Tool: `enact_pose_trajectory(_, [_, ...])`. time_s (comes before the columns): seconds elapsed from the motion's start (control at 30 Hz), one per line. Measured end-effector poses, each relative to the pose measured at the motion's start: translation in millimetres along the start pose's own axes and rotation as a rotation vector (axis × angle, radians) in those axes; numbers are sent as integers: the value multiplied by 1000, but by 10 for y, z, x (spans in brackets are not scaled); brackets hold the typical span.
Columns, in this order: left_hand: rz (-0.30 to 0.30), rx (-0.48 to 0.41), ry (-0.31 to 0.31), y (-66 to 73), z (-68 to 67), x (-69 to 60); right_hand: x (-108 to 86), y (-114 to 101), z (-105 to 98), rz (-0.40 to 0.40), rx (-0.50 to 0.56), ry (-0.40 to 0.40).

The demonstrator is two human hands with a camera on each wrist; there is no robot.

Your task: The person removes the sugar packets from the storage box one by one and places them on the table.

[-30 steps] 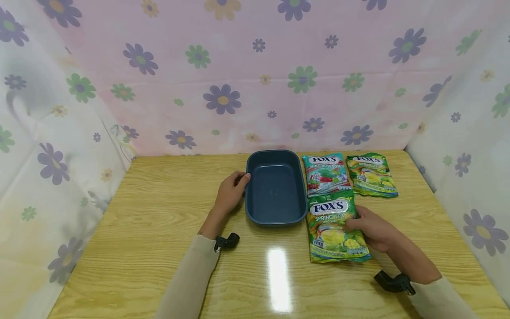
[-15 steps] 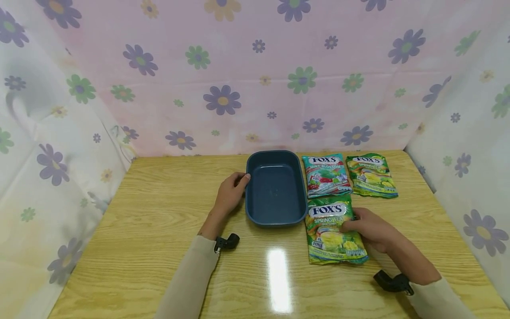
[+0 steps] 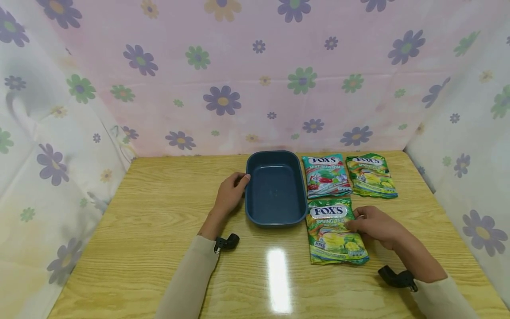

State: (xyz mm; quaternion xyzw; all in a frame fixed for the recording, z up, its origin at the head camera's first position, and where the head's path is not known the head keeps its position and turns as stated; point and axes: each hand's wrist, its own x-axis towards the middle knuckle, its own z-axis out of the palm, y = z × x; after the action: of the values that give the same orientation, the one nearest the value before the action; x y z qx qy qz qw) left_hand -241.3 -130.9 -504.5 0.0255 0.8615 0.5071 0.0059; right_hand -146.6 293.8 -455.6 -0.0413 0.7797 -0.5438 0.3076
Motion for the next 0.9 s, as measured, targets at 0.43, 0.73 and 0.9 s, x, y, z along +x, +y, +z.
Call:
enact_pose_trajectory(0.43, [21, -8, 5, -26, 10, 7, -34, -1, -90, 60, -78, 70])
enact_pose_trajectory(0.73, [16, -13, 6, -31, 18, 5, -133, -109, -136, 107, -107, 117])
enact_pose_trajectory(0.9, [20, -24, 3, -30, 17, -3, -164, -133, -138, 76, -150, 156])
